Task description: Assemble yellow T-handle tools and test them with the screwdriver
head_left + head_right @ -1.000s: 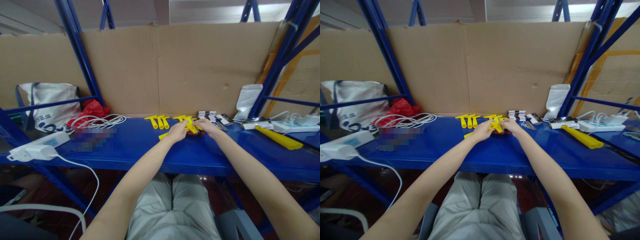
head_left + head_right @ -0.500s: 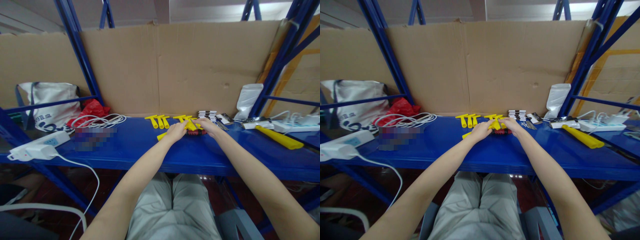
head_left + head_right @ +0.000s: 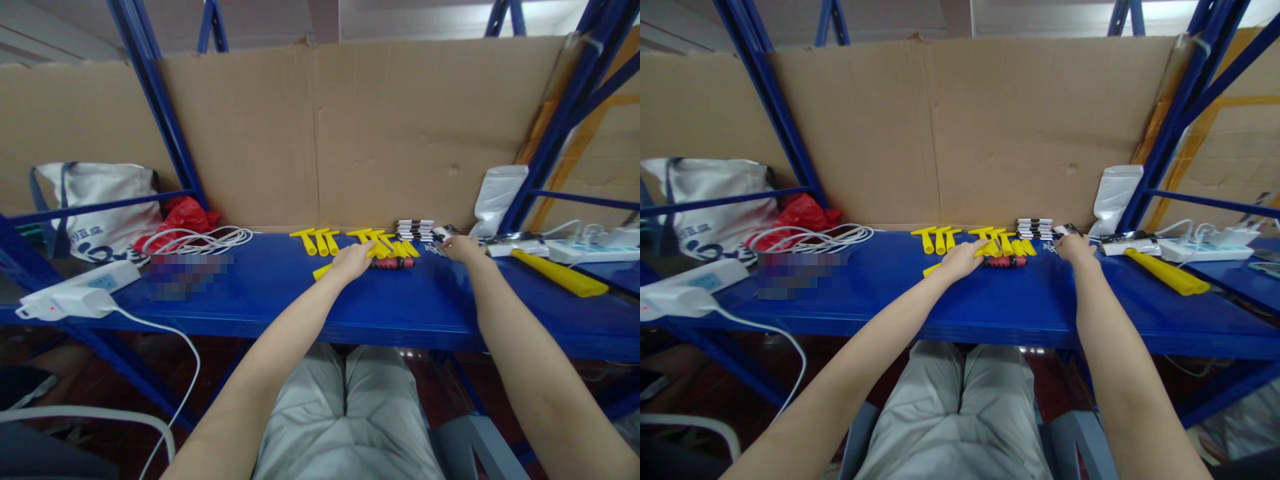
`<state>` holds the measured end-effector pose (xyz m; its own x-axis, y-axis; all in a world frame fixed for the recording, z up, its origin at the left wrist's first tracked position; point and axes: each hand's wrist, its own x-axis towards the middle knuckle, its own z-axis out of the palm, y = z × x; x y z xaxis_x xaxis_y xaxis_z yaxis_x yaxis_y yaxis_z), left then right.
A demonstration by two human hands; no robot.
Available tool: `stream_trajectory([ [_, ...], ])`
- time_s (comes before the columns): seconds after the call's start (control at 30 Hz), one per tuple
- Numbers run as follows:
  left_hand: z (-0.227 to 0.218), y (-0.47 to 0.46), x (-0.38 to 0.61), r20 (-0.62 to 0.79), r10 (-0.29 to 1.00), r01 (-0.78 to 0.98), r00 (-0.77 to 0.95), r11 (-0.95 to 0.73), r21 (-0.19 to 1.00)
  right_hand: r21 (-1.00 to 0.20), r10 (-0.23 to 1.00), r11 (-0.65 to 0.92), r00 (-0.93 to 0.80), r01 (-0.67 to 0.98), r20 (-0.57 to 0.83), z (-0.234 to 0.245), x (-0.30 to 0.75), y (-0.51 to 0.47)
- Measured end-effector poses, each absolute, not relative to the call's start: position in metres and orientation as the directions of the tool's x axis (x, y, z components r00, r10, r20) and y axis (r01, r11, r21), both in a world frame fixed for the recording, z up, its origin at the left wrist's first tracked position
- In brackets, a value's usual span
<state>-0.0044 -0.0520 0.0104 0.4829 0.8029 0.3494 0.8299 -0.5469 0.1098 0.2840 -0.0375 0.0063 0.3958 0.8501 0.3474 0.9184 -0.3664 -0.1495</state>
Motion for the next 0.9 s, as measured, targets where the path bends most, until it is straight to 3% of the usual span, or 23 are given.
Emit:
stream_trajectory([
  [0.1,0.010,-0.052,-0.004,0.355,0.803,0.830,0.478,-0.545,0.115,-0.153,0.849,-0.461,0.484,0.874,0.212,0.004,0.281,-0.039],
  [0.4,0.008,-0.051,-0.005,0.381,0.789,0.810,0.482,-0.567,0.151,-0.139,0.875,-0.444,0.462,0.885,0.147,0.001,0.271,-0.041],
  [0.9,0.006,-0.048,-0.004,0.364,0.791,0.804,0.491,-0.572,0.159,-0.011,0.917,-0.357,0.353,0.934,0.184,0.002,0.260,-0.040],
])
